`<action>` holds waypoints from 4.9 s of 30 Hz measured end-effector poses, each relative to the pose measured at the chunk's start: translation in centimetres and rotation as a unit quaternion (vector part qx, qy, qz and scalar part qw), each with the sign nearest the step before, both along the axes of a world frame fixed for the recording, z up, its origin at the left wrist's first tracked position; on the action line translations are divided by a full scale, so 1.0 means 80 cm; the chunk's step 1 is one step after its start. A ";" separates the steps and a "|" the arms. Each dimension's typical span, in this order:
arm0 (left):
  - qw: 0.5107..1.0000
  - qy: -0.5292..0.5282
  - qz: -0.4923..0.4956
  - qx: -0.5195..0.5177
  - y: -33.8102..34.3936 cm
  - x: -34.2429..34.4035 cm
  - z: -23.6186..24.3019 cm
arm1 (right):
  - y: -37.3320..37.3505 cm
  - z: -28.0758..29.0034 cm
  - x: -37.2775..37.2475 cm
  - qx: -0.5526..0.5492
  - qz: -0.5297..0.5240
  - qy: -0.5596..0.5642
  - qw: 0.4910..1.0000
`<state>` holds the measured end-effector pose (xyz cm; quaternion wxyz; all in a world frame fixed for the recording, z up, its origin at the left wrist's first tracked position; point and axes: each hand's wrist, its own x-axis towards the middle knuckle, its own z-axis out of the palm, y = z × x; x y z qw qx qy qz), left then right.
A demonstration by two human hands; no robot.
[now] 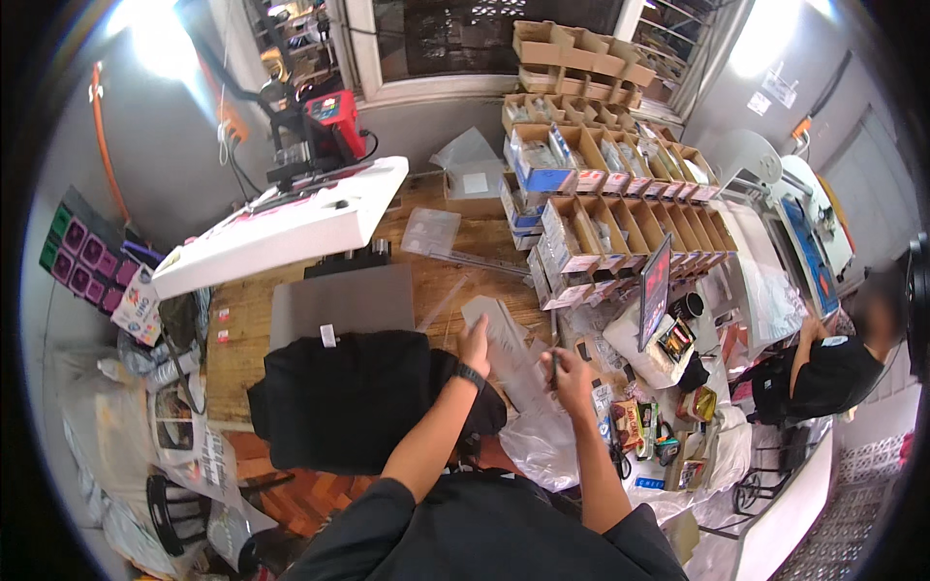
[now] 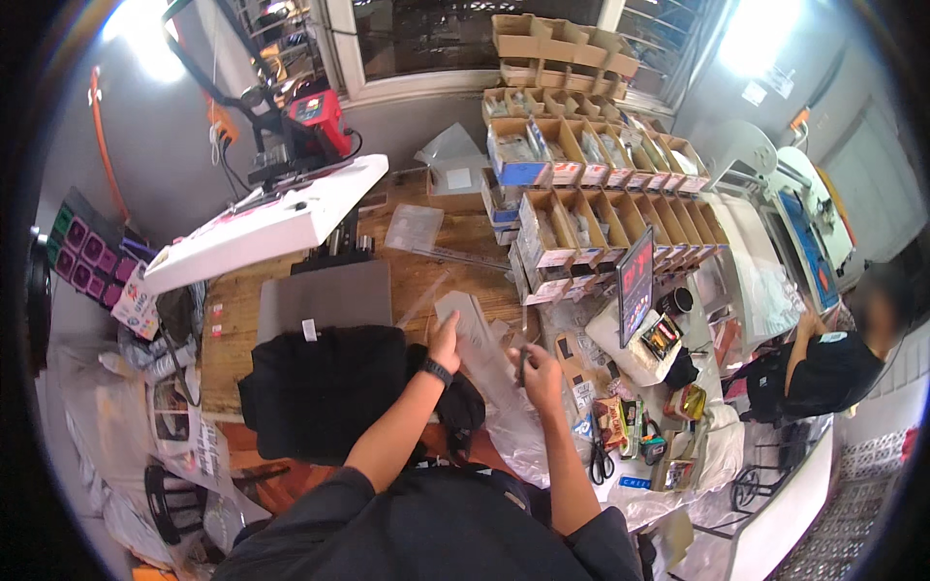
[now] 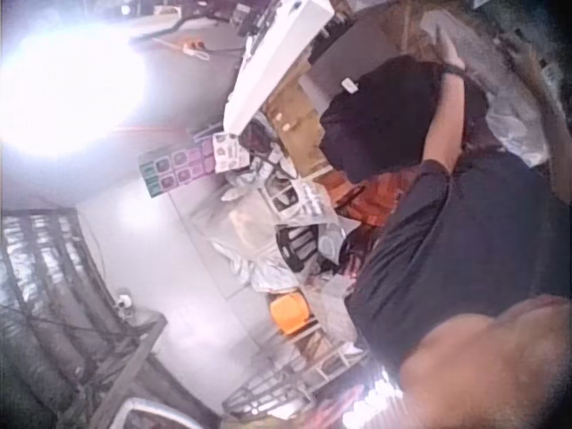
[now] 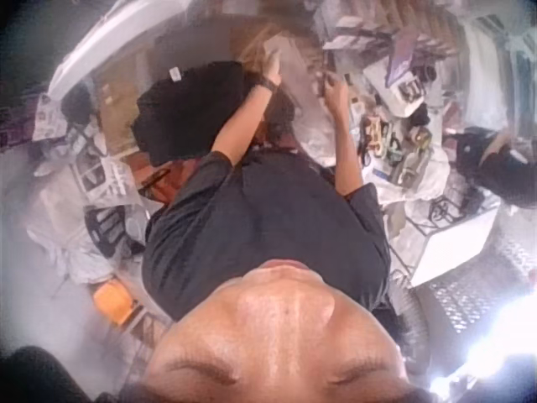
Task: The person lays a black sweatshirt on a wooden table and smooths it out. They use scissors to cut the tag off the sweatshirt. The person then cuts a piece of paper and places it into a cardboard organizer box.
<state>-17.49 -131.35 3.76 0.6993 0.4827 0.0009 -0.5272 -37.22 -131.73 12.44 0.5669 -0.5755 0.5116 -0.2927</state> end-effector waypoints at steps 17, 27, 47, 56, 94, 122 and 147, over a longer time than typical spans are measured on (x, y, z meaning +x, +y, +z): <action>0.884 -0.438 -0.162 -0.023 0.080 0.078 -0.067 | 0.134 -0.100 -0.066 0.063 -0.028 0.091 0.993; 0.939 -0.273 -0.148 0.149 0.460 0.079 0.076 | 0.023 -0.187 0.039 -0.235 0.097 0.237 0.937; 0.795 -0.595 -0.011 0.117 0.380 0.321 0.078 | 0.224 -0.041 0.280 -0.455 0.139 0.065 0.877; 0.688 -0.711 -0.138 0.056 0.300 0.401 -0.023 | 0.265 -0.052 0.469 -0.421 0.239 0.051 0.874; 0.663 -0.635 -0.346 0.191 0.318 0.399 0.023 | 0.156 -0.064 0.437 -0.209 0.441 0.230 0.842; 0.695 -0.619 -0.353 0.098 0.295 0.443 0.012 | 0.285 0.276 0.336 -0.566 -0.073 -0.058 0.819; 0.518 -0.707 -0.271 0.398 0.274 0.400 -0.027 | -0.332 0.234 0.166 -0.338 0.022 0.058 0.939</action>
